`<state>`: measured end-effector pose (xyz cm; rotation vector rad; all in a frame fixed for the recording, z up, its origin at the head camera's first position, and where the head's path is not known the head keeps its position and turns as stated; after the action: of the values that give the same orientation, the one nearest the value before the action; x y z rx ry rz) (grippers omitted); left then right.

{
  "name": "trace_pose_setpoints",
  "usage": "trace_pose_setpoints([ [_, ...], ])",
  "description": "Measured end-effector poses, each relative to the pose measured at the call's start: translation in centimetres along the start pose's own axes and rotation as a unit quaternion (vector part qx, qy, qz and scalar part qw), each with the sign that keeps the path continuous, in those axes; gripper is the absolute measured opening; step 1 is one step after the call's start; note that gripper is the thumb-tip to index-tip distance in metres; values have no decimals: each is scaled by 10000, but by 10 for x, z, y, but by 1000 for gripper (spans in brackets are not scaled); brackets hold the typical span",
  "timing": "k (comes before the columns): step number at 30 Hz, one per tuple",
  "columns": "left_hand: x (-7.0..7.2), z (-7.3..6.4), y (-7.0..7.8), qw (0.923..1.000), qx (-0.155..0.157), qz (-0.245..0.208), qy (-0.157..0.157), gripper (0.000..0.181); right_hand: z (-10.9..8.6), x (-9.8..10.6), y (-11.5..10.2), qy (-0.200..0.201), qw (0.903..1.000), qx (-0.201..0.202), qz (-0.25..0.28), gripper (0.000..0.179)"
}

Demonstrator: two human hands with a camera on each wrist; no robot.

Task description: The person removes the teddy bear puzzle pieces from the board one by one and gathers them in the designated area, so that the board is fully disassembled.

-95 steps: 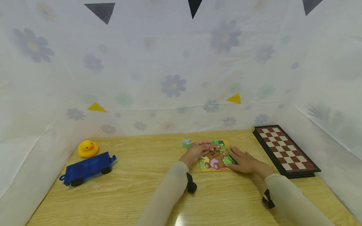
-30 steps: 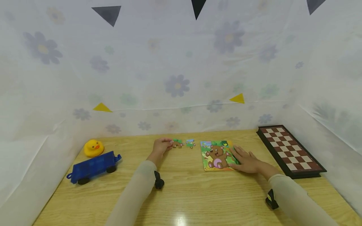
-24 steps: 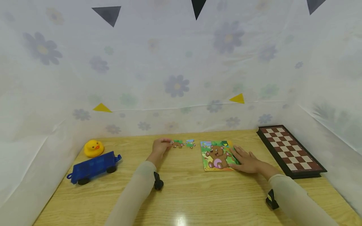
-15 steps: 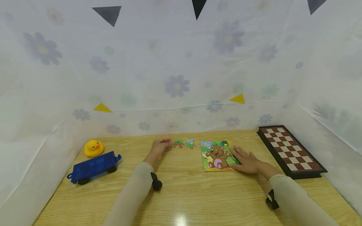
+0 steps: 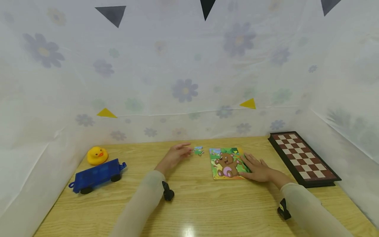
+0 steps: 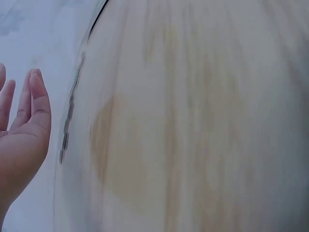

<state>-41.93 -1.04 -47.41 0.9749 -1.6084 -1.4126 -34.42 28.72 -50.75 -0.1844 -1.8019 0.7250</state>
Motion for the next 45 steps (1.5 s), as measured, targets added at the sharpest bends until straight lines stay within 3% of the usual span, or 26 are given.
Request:
trace_pose_setpoints([
  [11, -65, 12, 7, 9968, -63, -5, -794, 46, -1, 4, -3, 26, 10000, 26, 19, 94],
  [21, -116, 22, -1, 9914, -137, -123, -1293, 42, -6, 7, -18, -115, 9998, 75, 116, 87],
  [29, -143, 27, 5, 9896, -88, -153, -1424, 44, -1, 4, -7, -92, 9999, -68, -54, 90],
  [36, -162, 32, 7, 9872, -6, -115, -1593, 47, -2, 4, -10, -174, 9998, -27, 44, 91],
  [45, -165, 42, -1, 9894, 132, 102, -1439, 48, -5, 6, -15, -167, 9998, -56, 12, 88],
])
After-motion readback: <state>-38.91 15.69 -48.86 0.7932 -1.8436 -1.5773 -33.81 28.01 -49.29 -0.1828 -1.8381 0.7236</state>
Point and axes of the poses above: each hand's wrist, its own z-axis towards the middle knuckle, its own x-axis out of the back of the hand, y = z × x, the point moved 10 cm from there along z, towards the middle knuckle, and after that the axes turned 12 degrees about z, right-handed, at the moved point
